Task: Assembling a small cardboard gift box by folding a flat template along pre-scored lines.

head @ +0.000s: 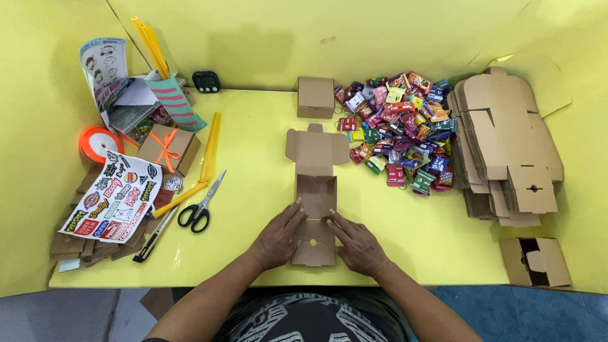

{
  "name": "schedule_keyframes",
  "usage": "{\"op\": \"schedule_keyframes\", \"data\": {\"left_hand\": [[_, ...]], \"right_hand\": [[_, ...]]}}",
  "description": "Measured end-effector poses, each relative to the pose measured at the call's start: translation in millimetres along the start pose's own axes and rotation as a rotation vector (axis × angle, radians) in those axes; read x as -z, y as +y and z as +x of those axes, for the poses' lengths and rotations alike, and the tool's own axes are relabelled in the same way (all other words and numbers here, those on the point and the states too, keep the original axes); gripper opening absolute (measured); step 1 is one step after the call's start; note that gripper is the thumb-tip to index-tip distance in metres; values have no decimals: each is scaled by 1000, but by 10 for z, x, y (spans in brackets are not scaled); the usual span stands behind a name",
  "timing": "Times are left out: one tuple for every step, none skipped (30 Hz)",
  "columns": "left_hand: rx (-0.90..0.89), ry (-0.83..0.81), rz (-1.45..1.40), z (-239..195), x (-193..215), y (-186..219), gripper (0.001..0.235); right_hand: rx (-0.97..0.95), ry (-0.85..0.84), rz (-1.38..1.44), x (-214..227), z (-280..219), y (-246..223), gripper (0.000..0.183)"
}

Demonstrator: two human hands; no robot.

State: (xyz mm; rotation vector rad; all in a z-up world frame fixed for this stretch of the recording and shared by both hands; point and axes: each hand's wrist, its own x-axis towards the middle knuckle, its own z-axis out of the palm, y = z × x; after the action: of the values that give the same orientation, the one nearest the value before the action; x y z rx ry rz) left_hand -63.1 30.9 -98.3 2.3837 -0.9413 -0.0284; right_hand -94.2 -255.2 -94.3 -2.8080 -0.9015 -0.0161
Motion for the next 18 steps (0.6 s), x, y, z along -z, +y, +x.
{"op": "schedule_keyframes", "data": {"left_hand": [[1,-1,-2,-14,32,20,80],[-1,-50,-31,-12,76,26,79],[-3,-98,-60,-10,120,31,78],[-1,-102,-62,-8,182,39,78],[14,-186,-29,-6,244,45,87],[28,-268,5,2,312,43,97],[29,-270,4,7,386,90,97],[76,-368,43,33,468,128,103],[124,-467,82,58,551,168,109],[121,-467,84,70,582,188,109],[122,-494,117,83,614,207,111],[126,-520,149,92,648,225,114],[126,-519,150,106,653,243,114],[132,-496,142,102,651,267,113],[137,-473,134,99,647,290,113],[138,-476,131,89,574,255,113],[143,-423,113,79,505,221,108],[147,-363,99,93,450,170,102]], "right_hand": [[-1,-2,1,66,-19,-32,80],[-10,-58,72,134,-18,-55,84],[-19,-113,142,201,-16,-78,87],[-21,-117,146,248,-22,-96,87],[-16,-173,137,294,-27,-114,93],[-9,-227,126,343,-19,-128,98],[-9,-229,128,370,-12,-160,98],[-26,-270,121,404,8,-180,100],[-44,-310,113,440,25,-201,102],[-47,-308,113,338,0,-187,102],[-53,-225,110,236,-23,-171,101],[-56,-144,108,135,-38,-153,101],[-55,-143,108,4,-47,-95,101],[-62,-24,143,-138,-75,-56,95],[-68,95,179,-281,-104,-16,90],[-70,92,181,-281,-90,-67,90],[-116,198,213,-277,-76,-119,80],[-156,310,241,-265,-23,-146,69]]}}
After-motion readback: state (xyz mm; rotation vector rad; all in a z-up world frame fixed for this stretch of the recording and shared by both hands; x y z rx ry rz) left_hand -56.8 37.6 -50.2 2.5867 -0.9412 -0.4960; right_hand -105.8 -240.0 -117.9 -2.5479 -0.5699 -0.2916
